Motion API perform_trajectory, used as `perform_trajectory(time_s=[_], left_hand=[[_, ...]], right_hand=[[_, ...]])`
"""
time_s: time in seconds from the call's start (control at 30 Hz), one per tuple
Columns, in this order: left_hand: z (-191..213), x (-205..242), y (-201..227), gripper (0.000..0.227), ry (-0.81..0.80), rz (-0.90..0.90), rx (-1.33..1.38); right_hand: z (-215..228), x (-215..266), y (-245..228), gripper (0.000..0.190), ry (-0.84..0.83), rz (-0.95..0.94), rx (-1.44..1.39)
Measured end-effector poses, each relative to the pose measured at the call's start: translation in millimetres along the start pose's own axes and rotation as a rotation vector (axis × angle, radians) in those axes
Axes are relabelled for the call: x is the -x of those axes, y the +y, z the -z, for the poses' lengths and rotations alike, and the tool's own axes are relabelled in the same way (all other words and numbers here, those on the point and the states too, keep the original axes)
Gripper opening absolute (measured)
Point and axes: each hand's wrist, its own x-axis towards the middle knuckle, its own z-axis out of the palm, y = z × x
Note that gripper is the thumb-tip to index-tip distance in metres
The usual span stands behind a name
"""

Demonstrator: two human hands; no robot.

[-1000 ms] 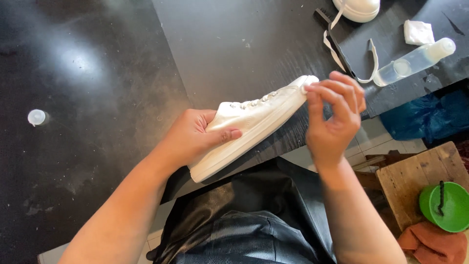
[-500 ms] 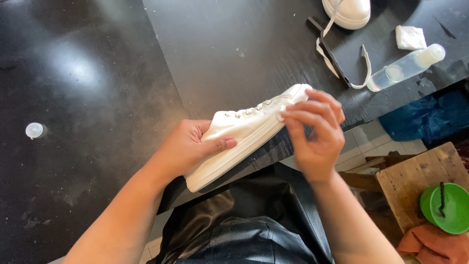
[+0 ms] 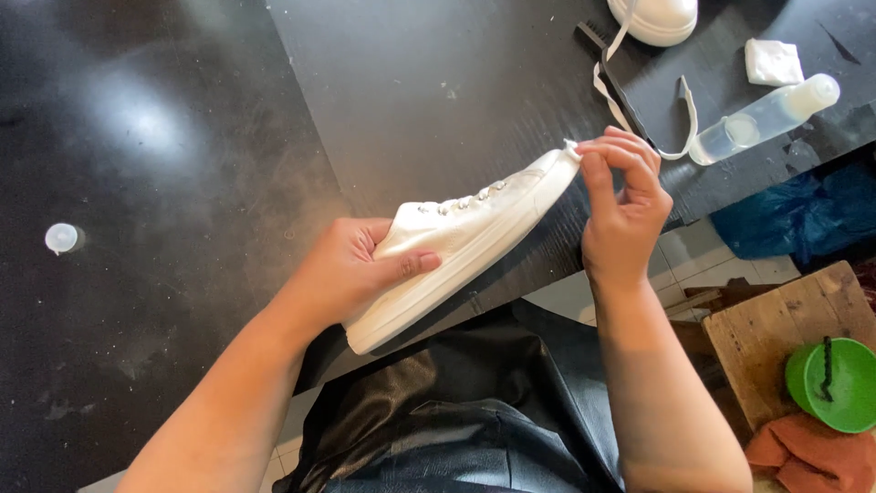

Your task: The person wipes the white sneaker with a white cloth, focusing on the toe, sides, and sole. The person rotates the shoe to access different areas and continues wiping until the end of the clip.

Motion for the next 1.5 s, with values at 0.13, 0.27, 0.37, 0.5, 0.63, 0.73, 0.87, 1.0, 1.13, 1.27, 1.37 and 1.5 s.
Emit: perform_trajectory(time_s=[0.13, 0.27, 0.37, 0.5, 0.63, 0.73, 0.87, 1.0, 1.13, 1.27, 1.37, 1.5], left_hand=[[1, -1, 4, 0.028, -0.008, 0.023, 0.028], [0, 0, 0, 0.029, -0.005, 0.014, -0.014], [-1, 2, 5, 0.028, 0.005, -0.004, 0.000], [1, -3, -4, 0.029, -0.009, 0.008, 0.016], [0, 0, 4, 0.026, -0.004, -0.007, 0.006], [3, -4, -3, 0.028, 0.005, -0.030, -0.023], [4, -8, 5, 0.027, 0.017, -0.034, 0.014], [5, -8, -4, 0.026, -0.005, -0.088, 0.021], [-4, 1, -16, 0.024, -0.014, -0.272, -0.016], [-24, 16, -28, 0.029, -0.088, -0.634, -0.091], [-44, 24, -42, 0.029, -0.090, -0.815, -0.186], [-72, 45, -39, 0.039, -0.203, -1.001, -0.426]], right_hand=[[-10, -1, -51, 0.003, 0.003, 0.044, 0.075], [-9, 6, -41, 0.004, -0.002, 0.065, 0.066], [-9, -3, -26, 0.004, 0.000, 0.091, 0.077], [-14, 9, -67, 0.002, -0.006, 0.092, 0.095], [-11, 6, -54, 0.004, -0.033, 0.097, 0.121], [-10, 0, -28, 0.007, 0.029, 0.120, 0.072], [-26, 8, -64, 0.004, 0.074, 0.103, 0.095], [-22, 7, -45, 0.006, 0.074, 0.180, 0.180], [-11, -8, -29, 0.008, 0.234, -0.292, -0.185], [7, -28, -87, 0.014, 0.337, -0.795, -0.735], [26, -42, -110, 0.018, 0.316, -0.777, -0.734], [42, -56, -137, 0.013, 0.203, -0.600, -0.634]])
